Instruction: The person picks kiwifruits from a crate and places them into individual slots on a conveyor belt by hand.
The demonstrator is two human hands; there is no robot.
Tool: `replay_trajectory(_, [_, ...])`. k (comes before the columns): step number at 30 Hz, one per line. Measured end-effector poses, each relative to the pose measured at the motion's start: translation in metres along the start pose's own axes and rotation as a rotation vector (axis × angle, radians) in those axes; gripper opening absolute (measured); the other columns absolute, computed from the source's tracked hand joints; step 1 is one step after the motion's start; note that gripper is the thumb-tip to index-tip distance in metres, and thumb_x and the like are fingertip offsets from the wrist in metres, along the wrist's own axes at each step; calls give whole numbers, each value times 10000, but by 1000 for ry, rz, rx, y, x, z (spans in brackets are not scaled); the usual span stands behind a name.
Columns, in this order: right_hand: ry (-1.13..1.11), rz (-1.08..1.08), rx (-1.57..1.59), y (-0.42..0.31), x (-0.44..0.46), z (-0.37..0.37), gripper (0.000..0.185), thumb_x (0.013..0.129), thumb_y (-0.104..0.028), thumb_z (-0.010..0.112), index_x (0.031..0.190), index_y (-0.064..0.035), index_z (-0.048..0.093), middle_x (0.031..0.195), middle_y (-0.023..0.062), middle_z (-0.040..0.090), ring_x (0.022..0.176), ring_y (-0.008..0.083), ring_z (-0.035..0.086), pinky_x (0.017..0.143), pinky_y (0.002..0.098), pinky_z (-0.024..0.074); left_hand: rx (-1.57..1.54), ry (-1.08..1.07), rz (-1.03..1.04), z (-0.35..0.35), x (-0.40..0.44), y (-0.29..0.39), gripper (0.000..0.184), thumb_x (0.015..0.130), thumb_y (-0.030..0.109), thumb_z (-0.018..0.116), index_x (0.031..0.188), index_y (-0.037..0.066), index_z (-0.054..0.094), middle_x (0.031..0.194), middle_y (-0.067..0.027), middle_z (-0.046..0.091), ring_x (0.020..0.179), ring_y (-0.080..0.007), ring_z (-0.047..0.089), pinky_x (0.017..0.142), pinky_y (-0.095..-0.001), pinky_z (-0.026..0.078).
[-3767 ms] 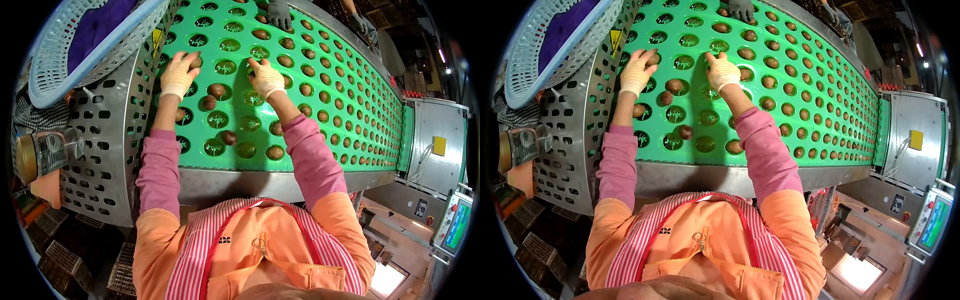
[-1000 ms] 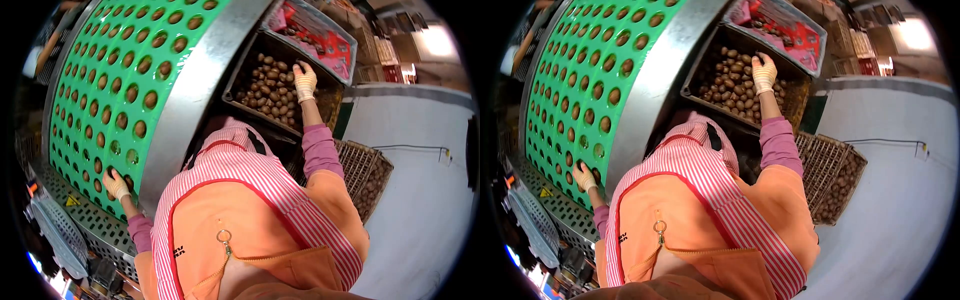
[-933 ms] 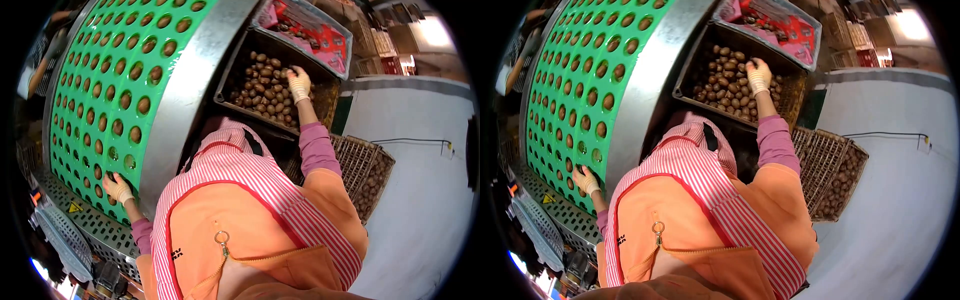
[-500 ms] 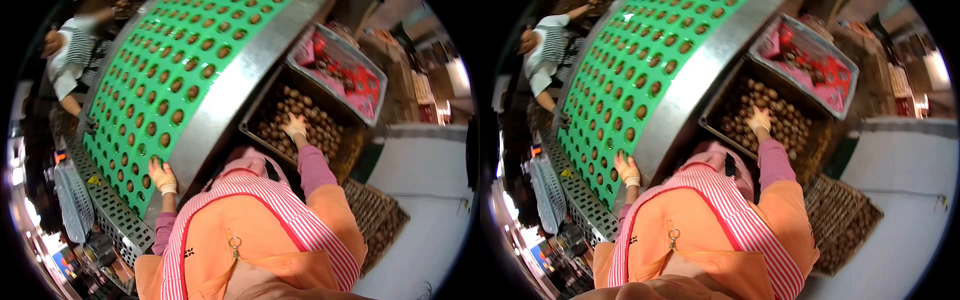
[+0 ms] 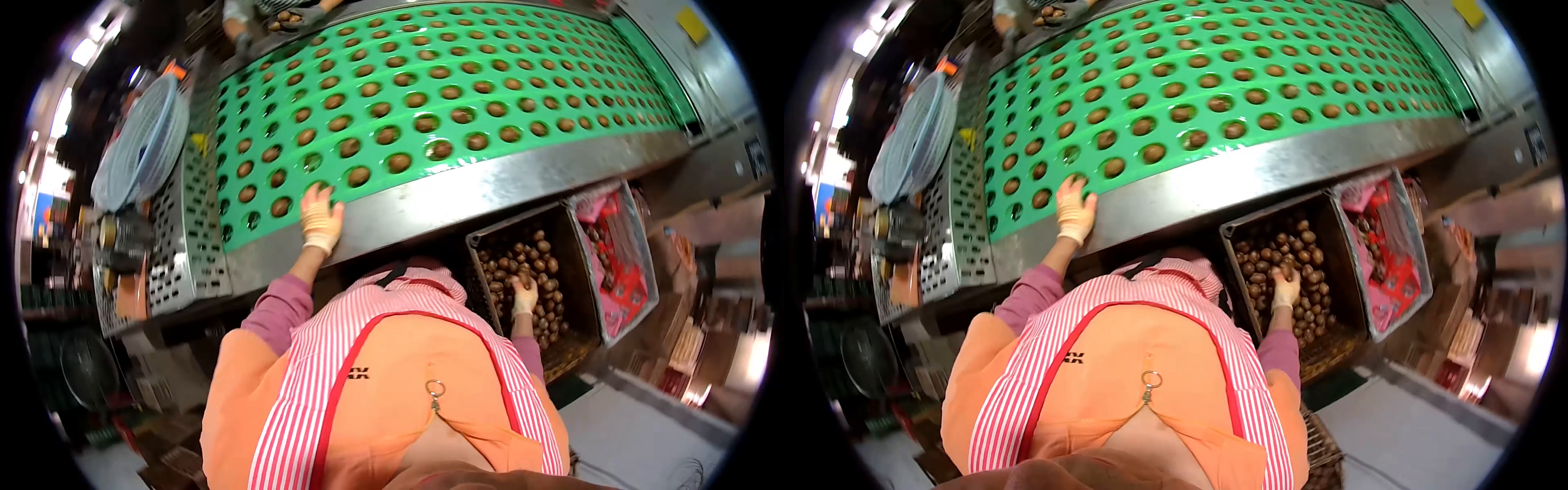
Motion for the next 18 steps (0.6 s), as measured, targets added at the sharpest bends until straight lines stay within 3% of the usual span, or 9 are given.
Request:
replay_trajectory(5, [46,-329,111,-149,-25,9,683,759,-253,833,1301,17,516,1207,89,585,1032,194,556,921,337,471,-570,-289,-15,16,2,84,440,865,285,629,1209,14,588,1162,-195,623,1018,-320,616,924,-384,477])
replay_trajectory(6, [1,-374,46,-198,-46,24,652,764,-249,829,1277,17,526,1173,85,594,1023,184,556,907,334,482,-702,-488,-44,25,2,102,499,883,324,630,1276,26,552,1211,-157,617,1005,-266,621,889,-370,493])
replay_trajectory(7, [-73,-409,90,-241,-73,45,633,762,-245,830,1256,18,536,1170,79,585,1045,182,548,903,330,487,-1041,-766,-312,20,-2,129,623,870,366,645,1373,47,462,1250,-134,589,1026,-245,604,864,-355,503])
replay_trajectory(9, [-227,-508,183,-281,-108,99,591,735,-212,838,1206,13,562,1177,79,564,1076,195,540,901,329,494,-1340,-852,-340,28,-8,154,885,819,464,695,1492,86,263,1384,-170,447,1122,-236,538,844,-362,508])
replay_trajectory(12, [-424,-846,-164,-319,-150,168,564,644,-127,842,1149,-37,609,1207,126,533,1071,264,560,903,360,496,-1554,-914,-346,21,-13,166,803,890,417,658,1496,94,243,1402,-157,431,1137,-234,533,899,-366,498])
replay_trajectory(14, [-519,-978,-397,-329,-173,206,557,619,-66,824,1132,-57,610,1118,112,594,1032,269,590,862,360,500,-1589,-811,-368,24,-10,155,644,942,258,619,1465,75,292,1152,-80,552,1067,-172,544,854,-319,492])
replay_trajectory(15, [-547,-988,-363,-328,-174,216,527,613,-71,816,1104,-71,625,1125,133,588,986,304,591,830,374,499,-1641,-872,-391,27,-8,142,636,939,250,619,1459,70,299,1086,-63,561,1032,-163,548,842,-320,491])
replay_trajectory(17, [-682,-742,-204,-312,-168,225,477,714,-80,790,1157,-51,613,1042,73,593,902,187,570,784,303,496,-1755,-853,-473,34,-5,109,575,910,251,646,1383,41,395,989,-45,587,940,-151,557,807,-330,494])
replay_trajectory(18, [-749,-524,-66,-299,-164,228,448,760,-88,769,1177,-45,611,1008,57,582,855,133,547,749,269,491,-1308,-648,-359,20,9,88,516,896,283,656,1302,21,475,997,-49,601,910,-164,566,803,-330,496])
Point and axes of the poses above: each hand's wrist, its own x-axis towards the middle knuckle, its own z-axis out of the palm, y = z × x, the point moved 4 cm from there along x, towards the middle knuckle
